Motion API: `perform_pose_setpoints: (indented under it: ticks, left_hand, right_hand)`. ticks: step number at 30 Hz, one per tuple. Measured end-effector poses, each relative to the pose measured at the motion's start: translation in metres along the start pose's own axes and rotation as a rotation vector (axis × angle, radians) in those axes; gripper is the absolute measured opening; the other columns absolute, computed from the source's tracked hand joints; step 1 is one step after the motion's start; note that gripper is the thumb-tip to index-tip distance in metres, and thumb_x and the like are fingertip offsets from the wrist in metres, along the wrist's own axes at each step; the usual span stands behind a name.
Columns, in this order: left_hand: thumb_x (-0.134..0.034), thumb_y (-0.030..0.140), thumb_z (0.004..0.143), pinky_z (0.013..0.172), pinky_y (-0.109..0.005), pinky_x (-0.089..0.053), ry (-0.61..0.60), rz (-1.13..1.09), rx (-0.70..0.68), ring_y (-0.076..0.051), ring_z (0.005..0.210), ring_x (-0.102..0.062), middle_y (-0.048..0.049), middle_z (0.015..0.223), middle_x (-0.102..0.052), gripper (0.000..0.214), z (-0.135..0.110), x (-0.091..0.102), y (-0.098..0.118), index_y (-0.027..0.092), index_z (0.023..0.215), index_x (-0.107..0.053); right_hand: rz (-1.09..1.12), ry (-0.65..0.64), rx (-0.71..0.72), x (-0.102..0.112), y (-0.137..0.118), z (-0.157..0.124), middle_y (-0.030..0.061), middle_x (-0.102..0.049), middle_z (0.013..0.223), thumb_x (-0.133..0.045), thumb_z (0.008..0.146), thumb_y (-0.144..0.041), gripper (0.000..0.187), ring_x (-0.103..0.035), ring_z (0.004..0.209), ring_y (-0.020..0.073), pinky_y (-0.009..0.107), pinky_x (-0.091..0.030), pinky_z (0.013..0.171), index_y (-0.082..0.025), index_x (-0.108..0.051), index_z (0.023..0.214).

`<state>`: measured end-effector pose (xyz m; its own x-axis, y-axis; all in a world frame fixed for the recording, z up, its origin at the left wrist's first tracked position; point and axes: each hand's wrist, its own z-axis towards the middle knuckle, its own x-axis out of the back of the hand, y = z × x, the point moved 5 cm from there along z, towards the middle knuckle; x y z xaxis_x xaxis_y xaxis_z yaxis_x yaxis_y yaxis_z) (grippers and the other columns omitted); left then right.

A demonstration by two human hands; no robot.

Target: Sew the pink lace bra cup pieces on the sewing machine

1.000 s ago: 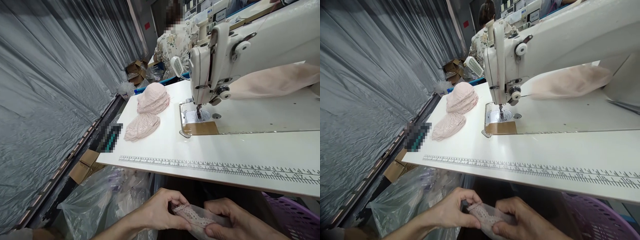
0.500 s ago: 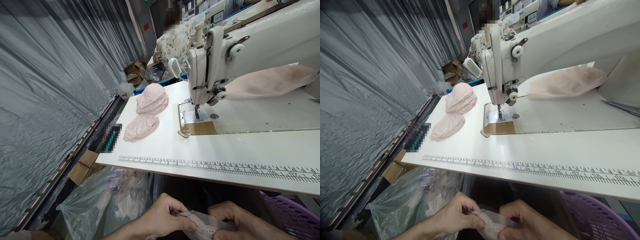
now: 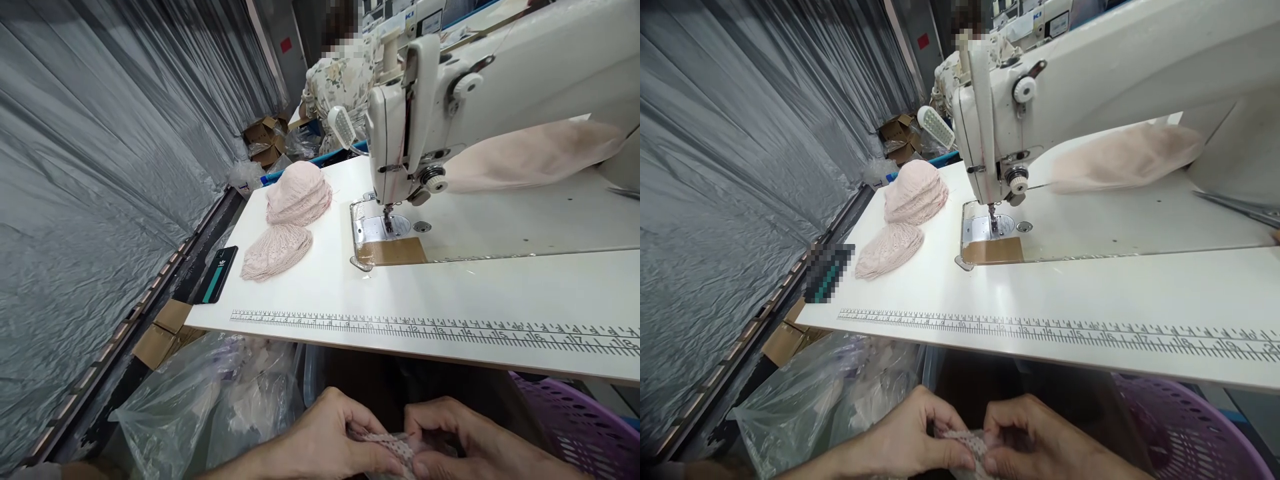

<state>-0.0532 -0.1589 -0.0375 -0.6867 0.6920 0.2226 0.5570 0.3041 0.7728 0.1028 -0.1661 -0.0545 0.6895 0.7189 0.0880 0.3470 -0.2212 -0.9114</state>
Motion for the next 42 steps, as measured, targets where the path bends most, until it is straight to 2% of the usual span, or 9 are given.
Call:
perform_pose_setpoints:
  ticks: [4, 10, 15, 20, 26, 30, 36, 39, 42]
  left_hand:
    - [-0.077, 0.039, 0.064, 0.045, -0.019, -0.022, -0.020, -0.016, 0.012, -0.006, 0.051, -0.033, 0.0043, 0.052, -0.046, 0.032, 0.000, -0.002, 0.003, 0.010, 0.079, -0.076]
    - [-0.077, 0.035, 0.065, 0.048, -0.018, -0.024, -0.057, -0.058, 0.001, -0.007, 0.053, -0.035, 0.0044, 0.055, -0.047, 0.029, 0.000, -0.004, 0.004, 0.011, 0.081, -0.075]
    - [-0.077, 0.041, 0.064, 0.044, -0.019, -0.017, -0.065, -0.095, 0.040, -0.006, 0.049, -0.028, 0.0056, 0.048, -0.041, 0.033, 0.004, -0.008, -0.001, 0.010, 0.076, -0.075]
    - [-0.080, 0.043, 0.060, 0.045, -0.019, -0.021, -0.084, -0.144, 0.027, -0.006, 0.050, -0.031, 0.0043, 0.051, -0.045, 0.037, 0.005, -0.008, -0.002, 0.010, 0.076, -0.076]
    - [-0.078, 0.043, 0.062, 0.047, -0.018, -0.025, -0.088, -0.121, 0.037, -0.006, 0.051, -0.035, 0.0035, 0.052, -0.050, 0.034, 0.006, -0.008, -0.001, 0.012, 0.075, -0.076]
    - [-0.079, 0.046, 0.059, 0.047, -0.019, -0.025, -0.081, -0.124, 0.076, -0.006, 0.051, -0.033, 0.0039, 0.051, -0.047, 0.037, 0.007, -0.009, -0.002, 0.012, 0.073, -0.075]
    - [-0.078, 0.048, 0.059, 0.049, -0.019, -0.028, -0.086, -0.104, 0.068, -0.007, 0.051, -0.032, 0.0038, 0.051, -0.044, 0.039, 0.009, -0.008, -0.002, 0.010, 0.069, -0.074]
    - [-0.077, 0.042, 0.062, 0.047, -0.018, -0.025, -0.080, -0.085, 0.065, -0.006, 0.051, -0.032, 0.0044, 0.051, -0.042, 0.032, 0.011, -0.008, -0.001, 0.010, 0.068, -0.073]
    - [-0.074, 0.034, 0.065, 0.044, -0.018, -0.021, -0.071, -0.064, 0.053, -0.006, 0.050, -0.031, 0.0049, 0.050, -0.041, 0.026, 0.011, -0.008, 0.001, 0.009, 0.068, -0.073]
  right_hand:
    - [0.019, -0.018, 0.045, -0.003, -0.007, 0.001, -0.0025, -0.044, 0.067, -0.052, 0.078, -0.053, 0.034, -0.040, 0.065, 0.0130, 0.023, -0.031, 0.058, -0.020, -0.055, 0.072]
    - [0.014, 0.019, 0.035, -0.003, -0.001, -0.001, -0.0008, -0.047, 0.071, -0.051, 0.078, -0.058, 0.038, -0.043, 0.069, 0.0148, 0.023, -0.033, 0.061, -0.020, -0.056, 0.074]
    - [0.040, 0.023, 0.020, -0.002, 0.002, -0.002, -0.0013, -0.046, 0.067, -0.055, 0.075, -0.056, 0.037, -0.042, 0.067, 0.0141, 0.023, -0.032, 0.059, -0.020, -0.055, 0.069]
    - [0.028, 0.032, 0.042, 0.002, -0.002, -0.004, -0.0014, -0.049, 0.069, -0.055, 0.077, -0.053, 0.033, -0.043, 0.068, 0.0133, 0.022, -0.032, 0.060, -0.020, -0.058, 0.071]
    - [0.068, 0.002, 0.057, 0.001, -0.007, -0.002, -0.0034, -0.043, 0.061, -0.055, 0.076, -0.048, 0.031, -0.038, 0.060, 0.0108, 0.021, -0.028, 0.053, -0.018, -0.054, 0.069]
    - [0.093, 0.009, 0.090, 0.002, -0.005, -0.002, -0.0038, -0.042, 0.061, -0.054, 0.079, -0.057, 0.040, -0.038, 0.060, 0.0104, 0.021, -0.028, 0.053, -0.018, -0.054, 0.068]
    - [0.103, 0.080, 0.113, 0.010, -0.001, -0.009, -0.0017, -0.045, 0.064, -0.043, 0.081, -0.069, 0.055, -0.042, 0.064, 0.0131, 0.022, -0.037, 0.058, -0.018, -0.056, 0.065]
    - [0.094, 0.060, 0.081, 0.009, -0.001, -0.011, -0.0014, -0.047, 0.067, -0.048, 0.081, -0.061, 0.044, -0.044, 0.066, 0.0135, 0.022, -0.037, 0.058, -0.019, -0.059, 0.070]
    - [0.061, -0.001, 0.003, 0.001, 0.002, -0.009, -0.0028, -0.046, 0.067, -0.061, 0.073, -0.045, 0.026, -0.043, 0.067, 0.0129, 0.021, -0.033, 0.057, -0.020, -0.058, 0.074]
